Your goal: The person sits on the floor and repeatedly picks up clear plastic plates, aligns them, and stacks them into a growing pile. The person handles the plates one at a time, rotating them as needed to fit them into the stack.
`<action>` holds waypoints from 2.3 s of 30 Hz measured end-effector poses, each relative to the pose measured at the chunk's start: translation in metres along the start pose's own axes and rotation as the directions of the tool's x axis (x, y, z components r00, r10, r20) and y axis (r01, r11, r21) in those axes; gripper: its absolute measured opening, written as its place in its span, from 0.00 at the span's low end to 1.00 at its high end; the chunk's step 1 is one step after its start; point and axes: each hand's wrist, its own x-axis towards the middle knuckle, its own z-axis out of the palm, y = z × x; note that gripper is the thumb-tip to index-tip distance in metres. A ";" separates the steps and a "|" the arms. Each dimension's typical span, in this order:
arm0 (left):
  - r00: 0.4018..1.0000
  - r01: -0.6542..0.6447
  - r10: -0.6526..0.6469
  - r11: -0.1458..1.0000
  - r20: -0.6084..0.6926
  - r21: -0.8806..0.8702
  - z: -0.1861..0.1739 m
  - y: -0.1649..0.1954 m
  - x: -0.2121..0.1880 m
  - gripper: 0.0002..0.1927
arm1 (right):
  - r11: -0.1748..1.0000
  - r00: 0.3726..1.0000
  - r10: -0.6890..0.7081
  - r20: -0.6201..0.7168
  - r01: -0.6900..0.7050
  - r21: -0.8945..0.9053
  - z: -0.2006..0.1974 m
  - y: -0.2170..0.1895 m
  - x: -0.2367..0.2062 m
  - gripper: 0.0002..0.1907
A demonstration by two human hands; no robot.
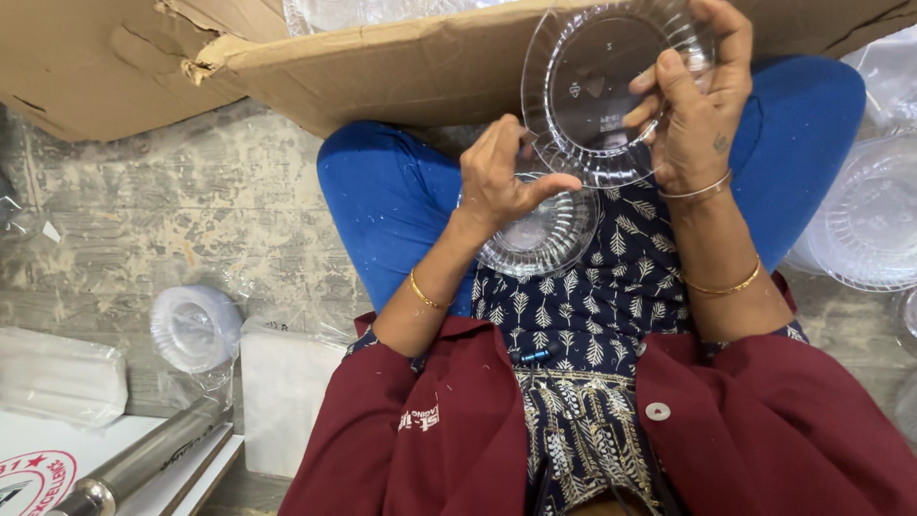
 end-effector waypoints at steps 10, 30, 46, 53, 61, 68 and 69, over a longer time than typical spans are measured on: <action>1.000 0.010 -0.006 0.967 0.017 -0.255 0.004 -0.020 -0.020 0.34 | 0.997 0.977 0.014 0.213 0.002 -0.075 -0.013 -0.012 -0.001 0.20; 0.931 0.266 -0.108 0.857 0.349 -0.442 -0.038 -0.033 0.003 0.29 | 0.884 0.821 0.351 0.451 -0.131 -0.450 0.009 -0.054 -0.004 0.20; 0.909 0.111 0.026 0.947 0.416 -0.303 -0.025 -0.037 -0.011 0.33 | 0.931 0.861 0.319 0.397 -0.205 -0.303 -0.002 -0.048 0.005 0.20; 0.964 0.044 0.052 0.936 0.259 -0.349 -0.033 -0.034 0.002 0.45 | 0.889 0.851 0.382 0.360 -0.231 -0.396 0.000 -0.050 0.002 0.20; 0.924 0.107 0.016 0.948 0.382 -0.299 -0.022 -0.033 -0.006 0.38 | 0.910 0.865 0.356 0.354 -0.234 -0.343 -0.005 -0.044 0.005 0.20; 0.952 0.090 0.033 0.920 0.303 -0.381 -0.017 -0.026 -0.013 0.26 | 0.937 0.921 0.267 0.285 -0.179 -0.299 -0.007 -0.043 0.006 0.20; 0.957 0.121 -0.012 0.925 0.291 -0.361 -0.017 -0.026 -0.011 0.30 | 0.938 0.915 0.276 0.293 -0.190 -0.290 -0.006 -0.043 0.005 0.19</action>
